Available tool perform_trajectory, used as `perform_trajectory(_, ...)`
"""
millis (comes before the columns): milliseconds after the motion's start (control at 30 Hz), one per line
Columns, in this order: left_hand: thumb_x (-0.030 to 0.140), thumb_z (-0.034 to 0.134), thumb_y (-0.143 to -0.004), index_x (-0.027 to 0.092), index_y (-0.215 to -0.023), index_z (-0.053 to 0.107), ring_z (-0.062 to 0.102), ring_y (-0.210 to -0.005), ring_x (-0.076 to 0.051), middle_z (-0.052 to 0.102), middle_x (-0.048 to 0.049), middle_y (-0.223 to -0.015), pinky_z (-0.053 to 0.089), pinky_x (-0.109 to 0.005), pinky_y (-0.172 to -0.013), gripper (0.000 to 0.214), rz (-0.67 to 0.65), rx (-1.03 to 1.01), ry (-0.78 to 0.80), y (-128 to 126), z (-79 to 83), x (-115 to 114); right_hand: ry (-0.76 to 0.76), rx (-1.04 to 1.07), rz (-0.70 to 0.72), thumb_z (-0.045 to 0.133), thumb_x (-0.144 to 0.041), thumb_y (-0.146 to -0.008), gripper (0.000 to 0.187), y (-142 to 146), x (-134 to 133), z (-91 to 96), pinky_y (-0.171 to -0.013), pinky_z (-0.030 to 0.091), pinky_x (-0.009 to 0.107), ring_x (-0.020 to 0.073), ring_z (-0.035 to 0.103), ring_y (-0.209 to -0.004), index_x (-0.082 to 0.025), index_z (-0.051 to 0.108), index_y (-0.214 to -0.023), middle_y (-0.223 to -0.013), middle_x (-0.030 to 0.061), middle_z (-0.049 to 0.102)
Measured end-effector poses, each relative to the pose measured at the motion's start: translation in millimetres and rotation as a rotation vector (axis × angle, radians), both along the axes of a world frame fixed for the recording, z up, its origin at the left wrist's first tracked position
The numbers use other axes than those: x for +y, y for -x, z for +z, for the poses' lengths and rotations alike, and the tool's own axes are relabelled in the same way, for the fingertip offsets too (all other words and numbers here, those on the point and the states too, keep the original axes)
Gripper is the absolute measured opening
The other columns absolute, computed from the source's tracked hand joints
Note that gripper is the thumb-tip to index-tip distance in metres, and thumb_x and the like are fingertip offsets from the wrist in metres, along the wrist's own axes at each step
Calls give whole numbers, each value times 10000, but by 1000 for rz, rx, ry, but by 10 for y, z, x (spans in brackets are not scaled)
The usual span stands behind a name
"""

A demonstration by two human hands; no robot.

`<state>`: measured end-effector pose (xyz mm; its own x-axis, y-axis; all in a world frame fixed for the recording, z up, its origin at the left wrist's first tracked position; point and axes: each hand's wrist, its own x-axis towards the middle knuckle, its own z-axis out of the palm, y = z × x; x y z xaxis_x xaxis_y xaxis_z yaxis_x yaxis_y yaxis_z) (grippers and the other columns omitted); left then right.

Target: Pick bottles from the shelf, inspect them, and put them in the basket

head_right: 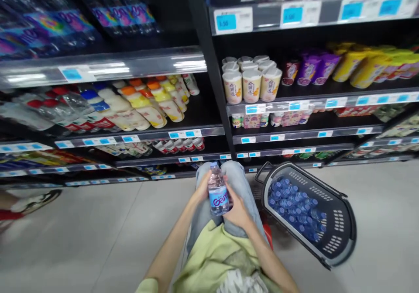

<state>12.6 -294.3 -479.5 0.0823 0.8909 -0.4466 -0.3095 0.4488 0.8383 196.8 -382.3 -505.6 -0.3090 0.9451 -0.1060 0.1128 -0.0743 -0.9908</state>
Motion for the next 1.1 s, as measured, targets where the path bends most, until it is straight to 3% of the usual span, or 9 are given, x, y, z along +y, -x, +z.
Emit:
perform_trajectory(67, 848, 864, -653, 210, -1082, 762, 804, -1165, -458, 854, -198, -1076, 634, -581, -1076, 776, 17, -129, 43, -9, -18, 5, 62, 53, -24, 783, -269, -793, 1010, -7, -7, -60, -917, 676, 410, 304, 813, -1021, -109, 425, -1724, -1382, 167, 802)
perform_trajectory(167, 659, 852, -779, 155, -1180, 735, 771, -1270, -430, 840, -209, -1210, 607, -554, -1128, 655, 69, -282, 49, -10, -72, -4, 114, 76, -71, 812, -308, -829, 900, -42, -24, -125, -959, 668, 389, 298, 800, -1091, -89, 524, -1653, -1368, 171, 811)
perform_trajectory(267, 509, 830, -816, 120, -1235, 724, 734, -1346, -433, 831, -211, -1256, 570, -563, -1184, 582, 106, -417, 45, 33, -128, -22, 132, 72, -104, 835, -351, -844, 809, -82, -26, -194, -1000, 668, 371, 272, 803, -1113, -115, 623, -1589, -1373, 138, 818)
perform_trajectory(467, 355, 766, -833, 103, -1325, 706, 710, -1393, -408, 831, -184, -1279, 494, -559, -1262, 556, 110, -616, 31, 250, -220, -24, 68, 65, -195, 879, -374, -818, 615, -112, 29, -360, -879, 748, 429, 279, 847, -933, -208, 820, -1408, -1190, 72, 874)
perform_trajectory(633, 296, 740, -848, 145, -1315, 710, 703, -1410, -390, 829, -152, -1301, 450, -565, -1297, 492, 112, -686, 7, 345, -259, -17, 74, 63, -205, 942, -387, -784, 614, -88, 72, -370, -849, 763, 459, 306, 851, -922, -264, 841, -1378, -1179, 60, 872)
perform_trajectory(833, 303, 735, -858, 138, -1341, 704, 664, -1462, -404, 795, -174, -1386, 454, -592, -1295, 511, 88, -732, 37, 340, -272, 15, 53, 69, -182, 930, -407, -819, 633, -94, 82, -356, -925, 744, 483, 332, 841, -1056, -219, 817, -1412, -1250, 110, 857)
perform_trajectory(1100, 311, 656, -835, 112, -1413, 696, 623, -1502, -421, 760, -192, -1453, 468, -630, -1288, 612, 71, -714, 33, 263, -255, 82, 27, 115, -185, 940, -444, -844, 689, -173, 108, -385, -850, 742, 422, 271, 828, -962, -243, 767, -1480, -1313, 101, 839)
